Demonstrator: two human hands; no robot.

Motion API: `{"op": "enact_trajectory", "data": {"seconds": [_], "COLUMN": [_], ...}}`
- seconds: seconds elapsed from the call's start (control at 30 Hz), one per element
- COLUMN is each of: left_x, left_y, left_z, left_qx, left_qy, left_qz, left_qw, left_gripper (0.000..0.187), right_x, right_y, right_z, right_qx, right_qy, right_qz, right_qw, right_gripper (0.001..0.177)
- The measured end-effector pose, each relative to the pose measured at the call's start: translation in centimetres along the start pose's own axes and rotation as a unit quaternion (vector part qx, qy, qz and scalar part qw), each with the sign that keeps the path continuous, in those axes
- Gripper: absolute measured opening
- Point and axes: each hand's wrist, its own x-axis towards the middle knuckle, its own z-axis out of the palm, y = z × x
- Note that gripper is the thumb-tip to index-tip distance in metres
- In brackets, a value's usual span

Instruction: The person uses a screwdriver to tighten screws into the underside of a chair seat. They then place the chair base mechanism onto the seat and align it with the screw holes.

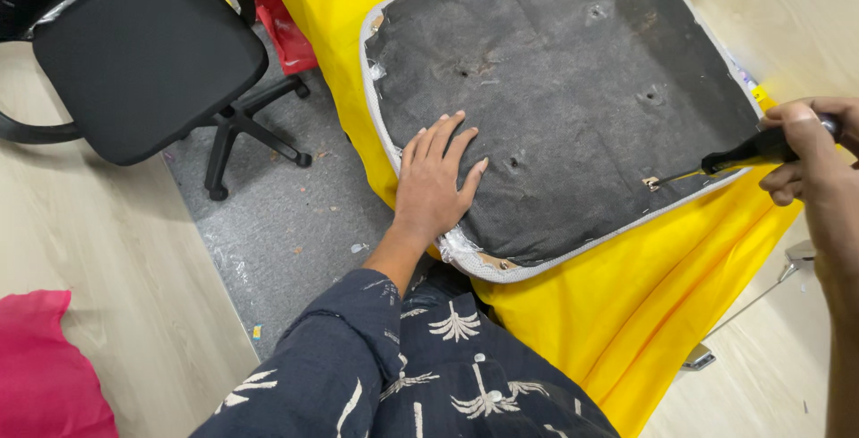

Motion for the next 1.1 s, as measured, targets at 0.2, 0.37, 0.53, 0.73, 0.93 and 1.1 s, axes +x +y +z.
{"op": "enact_trajectory", "data": {"seconds": [0.2, 0.37, 0.53, 0.73, 0.93, 1.1], "left_x": [0.0, 0.1, 0.0, 0.2, 0.0, 0.1], "left_y": [0.1, 0.2, 0.1, 0.1, 0.3, 0.2], "left_z": [0.0, 0.1, 0.3, 0.2, 0.1, 0.1], "left_qx": [0.010, 0.023, 0.031, 0.032, 0.039, 0.031], "left_qy": [-0.008, -0.008, -0.012, -0.014, -0.015, -0.012], "left_qz": [-0.012, -0.003, -0.004, -0.001, -0.010, -0.005], "left_qw": [1.000, 1.000, 0.999, 0.999, 0.999, 0.999], "left_gripper": [0.049, 0.050, 0.050, 0.050, 0.050, 0.050], "right_x": [3.3, 3.8, 3.8, 3.7, 13.0, 15.7], "right_y": [5.4, 8.5, 6.2, 10.2, 25.0, 30.2], "right_z": [-2.2, -0.9, 0.7, -1.9, -5.4, -6.4], "right_qx": [0.014, -0.239, -0.152, -0.203, -0.143, 0.024], "right_qy": [-0.102, -0.097, -0.028, -0.066, -0.139, -0.178], "right_qz": [0.042, 0.053, -0.067, -0.106, 0.038, 0.112], "right_qw": [0.994, 0.965, 0.986, 0.971, 0.979, 0.977], "right_gripper": [0.036, 0.050, 0.037, 0.024, 0.052, 0.063]}}
